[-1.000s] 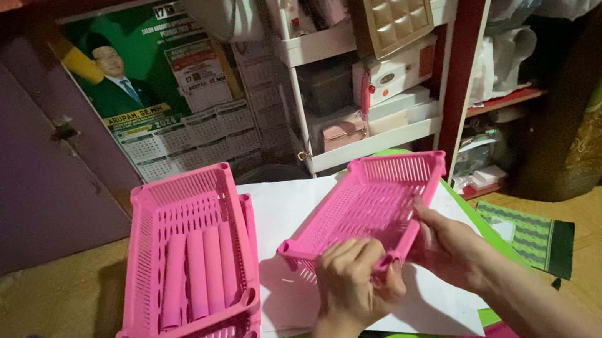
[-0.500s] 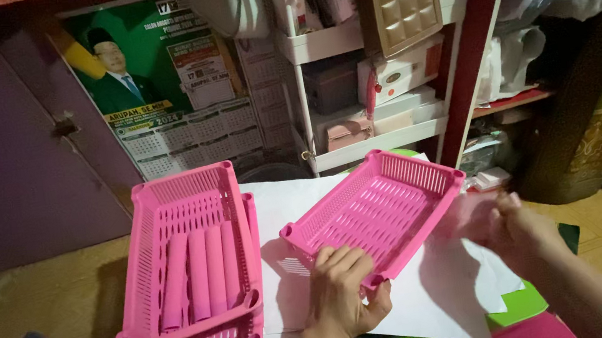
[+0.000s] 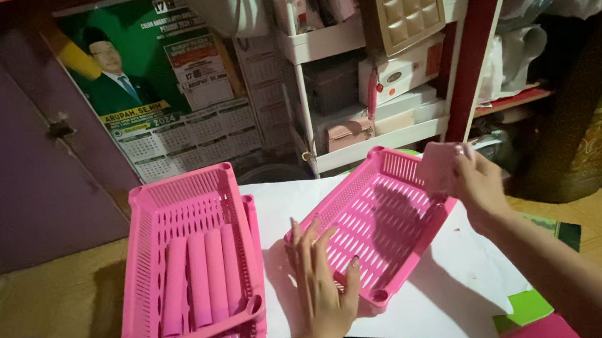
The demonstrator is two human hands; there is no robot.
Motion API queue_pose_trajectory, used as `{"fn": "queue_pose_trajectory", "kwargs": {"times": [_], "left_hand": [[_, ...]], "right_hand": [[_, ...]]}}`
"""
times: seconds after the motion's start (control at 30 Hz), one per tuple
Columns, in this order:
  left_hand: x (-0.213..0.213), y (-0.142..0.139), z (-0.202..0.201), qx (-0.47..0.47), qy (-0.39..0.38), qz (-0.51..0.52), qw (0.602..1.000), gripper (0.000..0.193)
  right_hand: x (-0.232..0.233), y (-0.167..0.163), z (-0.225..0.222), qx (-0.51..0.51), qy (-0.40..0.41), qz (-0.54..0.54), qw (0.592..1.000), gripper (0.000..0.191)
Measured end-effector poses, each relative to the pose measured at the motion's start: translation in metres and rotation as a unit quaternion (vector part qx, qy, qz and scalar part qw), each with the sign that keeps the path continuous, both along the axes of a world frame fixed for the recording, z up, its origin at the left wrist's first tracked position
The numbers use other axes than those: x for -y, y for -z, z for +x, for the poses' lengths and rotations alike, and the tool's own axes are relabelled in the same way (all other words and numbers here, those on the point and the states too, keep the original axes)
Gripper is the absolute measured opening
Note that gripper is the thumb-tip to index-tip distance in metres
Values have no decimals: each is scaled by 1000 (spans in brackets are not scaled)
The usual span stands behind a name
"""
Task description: The person takes apart a pink plastic tiered basket rack on a small table. They pull the stacked baskets apart, detach the pink cylindrical support legs from the basket corners, set the legs on the lower basket, and wipe the basket surfaces with a pink cloth while continuing to separate the parts.
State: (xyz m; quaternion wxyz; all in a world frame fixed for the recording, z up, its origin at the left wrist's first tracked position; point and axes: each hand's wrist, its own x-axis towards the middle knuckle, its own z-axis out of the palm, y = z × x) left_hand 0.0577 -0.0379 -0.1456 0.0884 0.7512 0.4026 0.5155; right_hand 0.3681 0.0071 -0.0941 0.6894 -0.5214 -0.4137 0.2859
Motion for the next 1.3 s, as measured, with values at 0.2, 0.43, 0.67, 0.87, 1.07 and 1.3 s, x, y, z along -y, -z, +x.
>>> {"fn": "queue_pose_trajectory", "kwargs": {"times": [0.2, 0.43, 0.67, 0.87, 1.07, 1.3], "left_hand": [[-3, 3, 1, 84, -3, -81, 993, 90], [0, 3, 1, 134, 25, -79, 988, 98], [3, 1, 1, 161, 44, -119, 979, 101], [-8, 12, 4, 189, 50, -144, 970, 82], [-12, 21, 6, 144, 13, -104, 984, 67], [-10, 13, 8, 151, 2, -160, 976, 65]], "right_hand": [[-9, -5, -40, 410, -105, -331, 844, 55], [-23, 10, -68, 787, -176, -322, 496, 78], [-29, -10, -106, 674, -157, -428, 581, 100], [-18, -8, -148, 636, -226, -388, 628, 101], [3, 18, -161, 639, -366, -281, 616, 70], [23, -2, -159, 440, -444, -223, 748, 45]]}}
